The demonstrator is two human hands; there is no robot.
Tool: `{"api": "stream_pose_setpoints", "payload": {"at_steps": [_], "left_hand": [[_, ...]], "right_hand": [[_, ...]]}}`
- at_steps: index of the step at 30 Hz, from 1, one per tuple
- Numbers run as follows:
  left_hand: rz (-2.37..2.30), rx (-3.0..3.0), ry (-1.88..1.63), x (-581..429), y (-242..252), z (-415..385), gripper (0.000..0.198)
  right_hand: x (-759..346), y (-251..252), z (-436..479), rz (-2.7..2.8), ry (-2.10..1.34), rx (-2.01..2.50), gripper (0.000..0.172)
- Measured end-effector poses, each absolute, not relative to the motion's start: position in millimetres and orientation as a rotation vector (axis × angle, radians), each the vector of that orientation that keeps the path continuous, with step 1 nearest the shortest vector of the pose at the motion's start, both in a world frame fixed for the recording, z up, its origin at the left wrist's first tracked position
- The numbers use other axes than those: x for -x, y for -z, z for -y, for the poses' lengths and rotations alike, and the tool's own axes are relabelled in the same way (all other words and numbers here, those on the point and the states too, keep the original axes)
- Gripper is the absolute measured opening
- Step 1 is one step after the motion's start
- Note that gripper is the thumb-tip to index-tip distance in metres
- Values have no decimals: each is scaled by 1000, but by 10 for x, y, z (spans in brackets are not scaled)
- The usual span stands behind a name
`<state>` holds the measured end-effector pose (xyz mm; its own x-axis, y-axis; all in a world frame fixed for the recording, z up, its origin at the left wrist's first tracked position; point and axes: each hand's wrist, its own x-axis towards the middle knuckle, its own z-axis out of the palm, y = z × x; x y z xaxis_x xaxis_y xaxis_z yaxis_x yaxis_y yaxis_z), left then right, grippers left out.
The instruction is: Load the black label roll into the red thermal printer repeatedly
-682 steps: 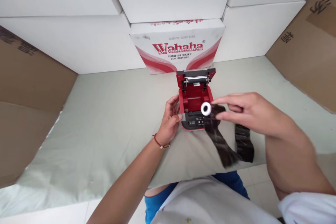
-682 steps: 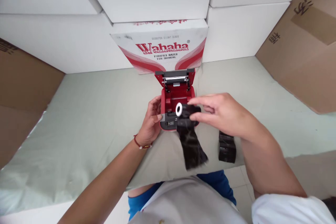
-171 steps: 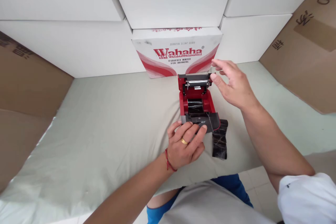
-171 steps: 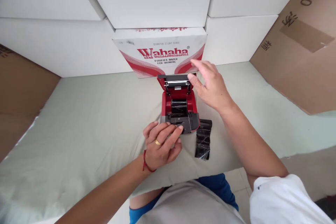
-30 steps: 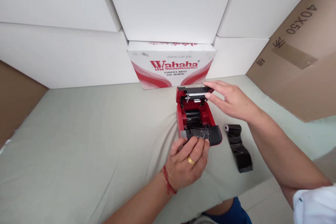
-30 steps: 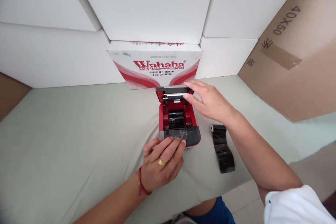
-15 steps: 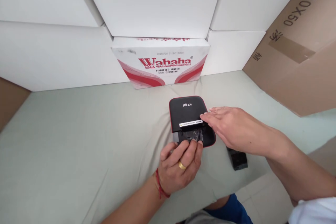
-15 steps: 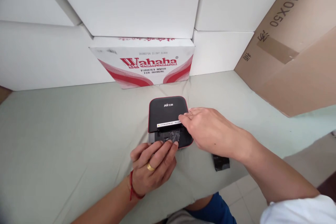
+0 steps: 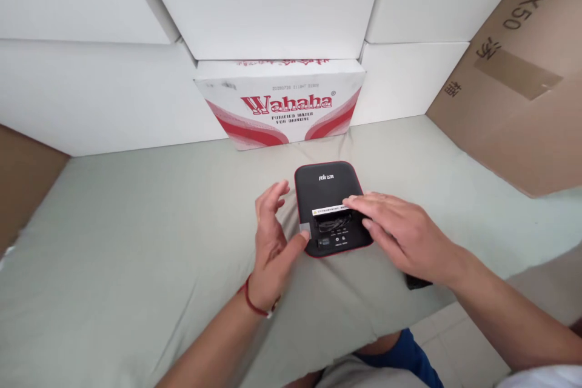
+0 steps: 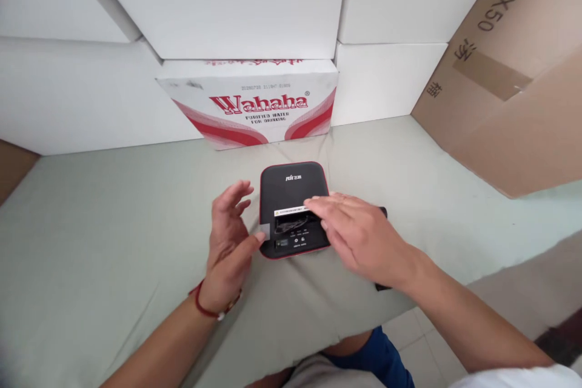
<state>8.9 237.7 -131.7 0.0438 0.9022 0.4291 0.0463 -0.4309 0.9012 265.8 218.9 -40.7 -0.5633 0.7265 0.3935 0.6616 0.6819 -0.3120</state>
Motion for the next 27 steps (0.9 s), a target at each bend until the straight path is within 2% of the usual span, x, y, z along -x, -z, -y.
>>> {"api": "stream_pose_setpoints", "payload": {"at_steps": [2, 4, 7, 15, 18, 23, 27], "left_hand": [[-818, -1348, -1377, -90, 1392, -2464, 87], [-720, -1164, -1308, -117, 1443, -2522, 90], [-660, -1031, -1243, -149, 1476, -2581, 93], [-648, -1002, -1184, -110, 1540, -2662, 114], [-656, -1009, -1156, -121, 1531, -2631, 112], [-607, -1056, -1173, -155, 1544, -2594, 101], [-566, -1089, -1179, -164, 1609, -2606, 95]], "right_hand": [[-2603, 481, -2097, 2406, -201, 897, 61], [-2550, 516, -2026, 2430, -205, 805, 63], [-2523, 530, -1950, 2424, -173, 788, 60], [-2579, 559, -1864, 2398, -156, 827, 50], [-2552, 541, -1909, 2384, -146, 833, 46], [-2469, 412, -2047, 2397, -119, 837, 48], [-2360, 248, -2245, 2436, -169, 1013, 37]]}}
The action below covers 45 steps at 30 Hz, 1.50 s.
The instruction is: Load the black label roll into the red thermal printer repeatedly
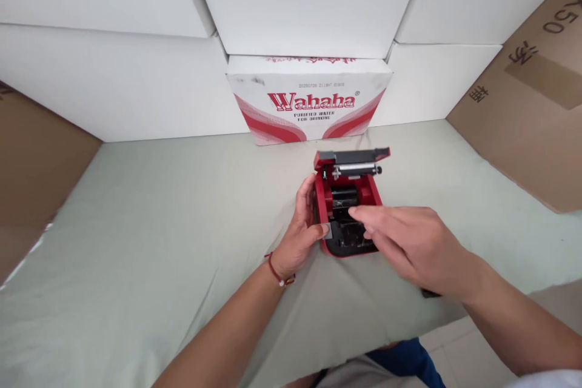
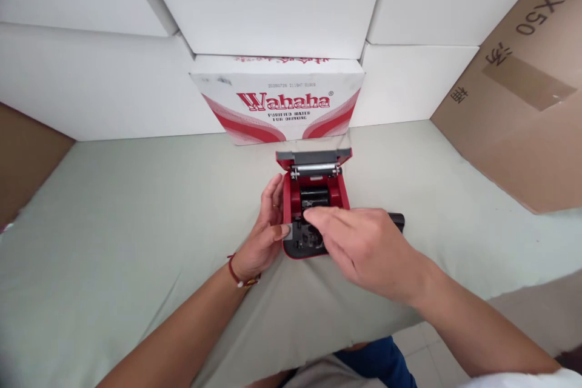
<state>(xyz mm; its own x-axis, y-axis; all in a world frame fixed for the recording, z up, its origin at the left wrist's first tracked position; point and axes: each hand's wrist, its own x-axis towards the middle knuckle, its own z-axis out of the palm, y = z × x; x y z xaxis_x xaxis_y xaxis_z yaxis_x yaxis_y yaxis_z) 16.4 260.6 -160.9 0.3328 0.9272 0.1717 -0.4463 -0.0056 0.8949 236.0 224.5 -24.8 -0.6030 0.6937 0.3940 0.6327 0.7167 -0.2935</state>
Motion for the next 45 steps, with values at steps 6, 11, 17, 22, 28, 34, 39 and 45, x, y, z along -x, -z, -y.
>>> {"api": "stream_pose_setpoints", "payload": {"at_steps": [6, 11, 17, 22, 28, 34, 39, 45], "left_hand": [[-581, -1071, -1173, -174, 1663, -2638, 97], [-584, -1100, -1184, -183, 1686, -2664, 96], [-585, -1135, -1203, -190, 1702, -2680, 93], [-563, -1085, -1233, -202, 1672, -2686, 90], [-563, -1059, -1226, -201, 1646, -2695, 89], [-577, -1026, -1236, -196, 1636, -2693, 88], [-591, -1024, -1226, -194, 1623, -2690, 87], [-597, -1002, -1228, -193, 1613, -2685, 88]], "right_hand": [[-1955, 69, -2759, 2743, -151, 1887, 30], [-1725, 115, -2989, 2848, -180, 2072, 30], [-1819, 81, -2774, 2689, -145, 2090, 24], [-2351, -141, -2323, 2142, -545, 1796, 28], [-3145, 58, -2055, 1867, -644, 1956, 37], [-3263, 473, -2098, 1929, -766, 1971, 49], [-3653, 625, -2121, 1997, -224, 2235, 39], [-3781, 929, -2248, 2395, -448, 1897, 45]]}}
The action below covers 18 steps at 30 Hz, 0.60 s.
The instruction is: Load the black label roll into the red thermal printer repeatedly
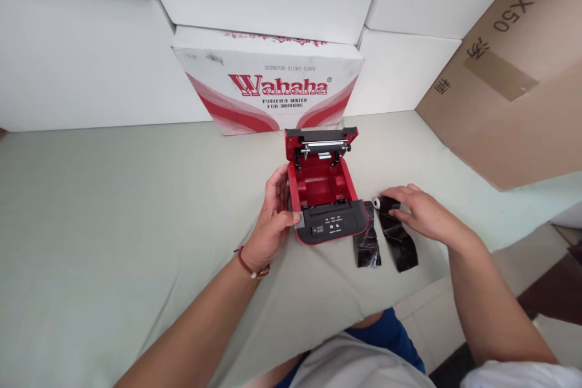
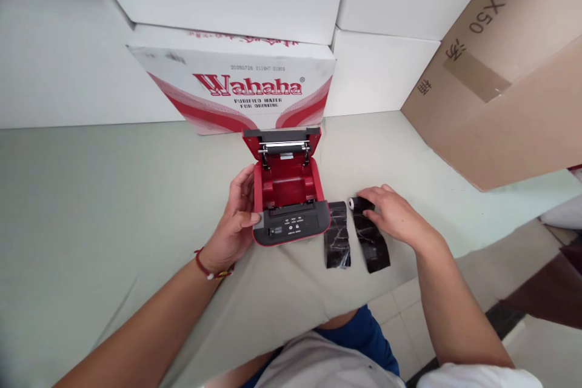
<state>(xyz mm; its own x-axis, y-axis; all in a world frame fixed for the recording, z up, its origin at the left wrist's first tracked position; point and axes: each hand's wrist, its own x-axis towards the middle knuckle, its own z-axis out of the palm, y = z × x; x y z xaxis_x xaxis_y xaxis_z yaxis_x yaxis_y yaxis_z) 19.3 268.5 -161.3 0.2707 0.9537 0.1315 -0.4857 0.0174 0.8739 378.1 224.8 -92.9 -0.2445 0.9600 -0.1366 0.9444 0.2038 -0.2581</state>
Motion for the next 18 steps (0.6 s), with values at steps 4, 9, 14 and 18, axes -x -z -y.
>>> {"api": "stream_pose_setpoints", "payload": {"at_steps": [4, 9, 14, 18], "left_hand": [[-603, -1016, -1221, -186, 1614, -2682, 87], [-598, -1049, -1225, -185, 1638, -2691, 89], [-592, -1045, -1225, -186, 1646, -2699, 90], [-594, -1040, -1232, -190, 1629, -2695, 89]], "right_hand": [[-3773, 752, -2312, 2389, -494, 1872, 37], [-3677, 250, -2332, 2413, -639, 1717, 33], [-3167, 164, -2449, 2556, -728, 1617, 27], [-3043, 141, -2439, 2538, -735, 1598, 29]]}}
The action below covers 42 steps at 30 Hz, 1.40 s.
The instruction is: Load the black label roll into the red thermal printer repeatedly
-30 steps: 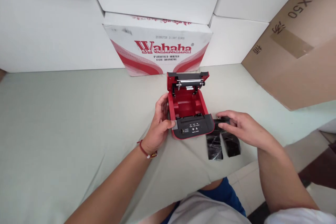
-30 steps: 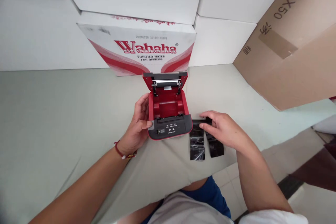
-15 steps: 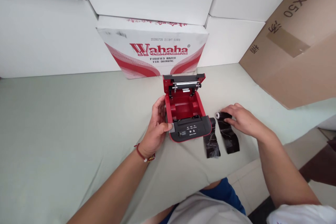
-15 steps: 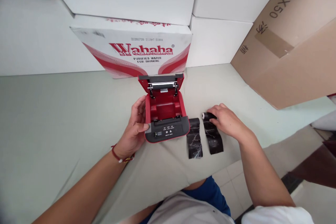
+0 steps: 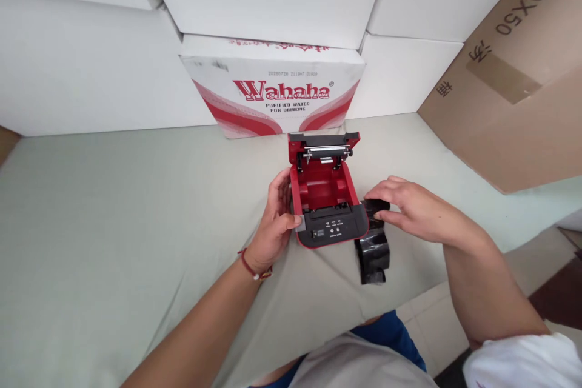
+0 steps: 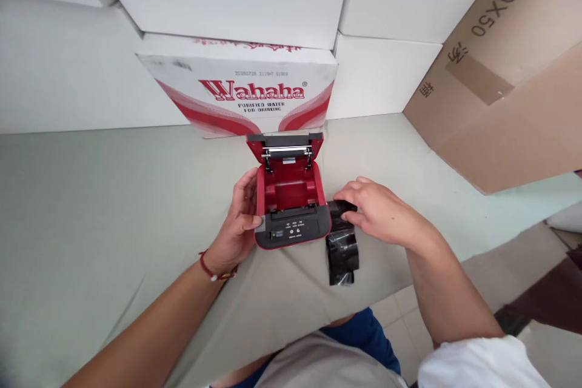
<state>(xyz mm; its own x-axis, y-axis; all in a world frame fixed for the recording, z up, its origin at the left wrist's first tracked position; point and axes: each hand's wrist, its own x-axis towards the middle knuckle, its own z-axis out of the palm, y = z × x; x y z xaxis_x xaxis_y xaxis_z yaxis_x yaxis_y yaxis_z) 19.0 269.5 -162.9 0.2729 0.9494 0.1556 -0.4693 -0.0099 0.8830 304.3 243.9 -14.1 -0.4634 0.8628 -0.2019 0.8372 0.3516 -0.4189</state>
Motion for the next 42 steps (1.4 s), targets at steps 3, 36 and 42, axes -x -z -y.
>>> {"api": "stream_pose_setpoints", "payload": {"at_steps": [3, 36, 42], "left_hand": [[-581, -1023, -1229, -195, 1610, -2687, 89], [-970, -2436, -1611, -244, 1489, -2139, 64], [-995, -2539, -1657, -316, 1579, -2098, 58]], "right_hand": [[-3193, -54, -2336, 2322, -772, 1651, 36], [-2081, 93, -2846, 2544, -607, 1667, 25], [-2453, -7, -2858, 1874, -239, 1409, 33]]}}
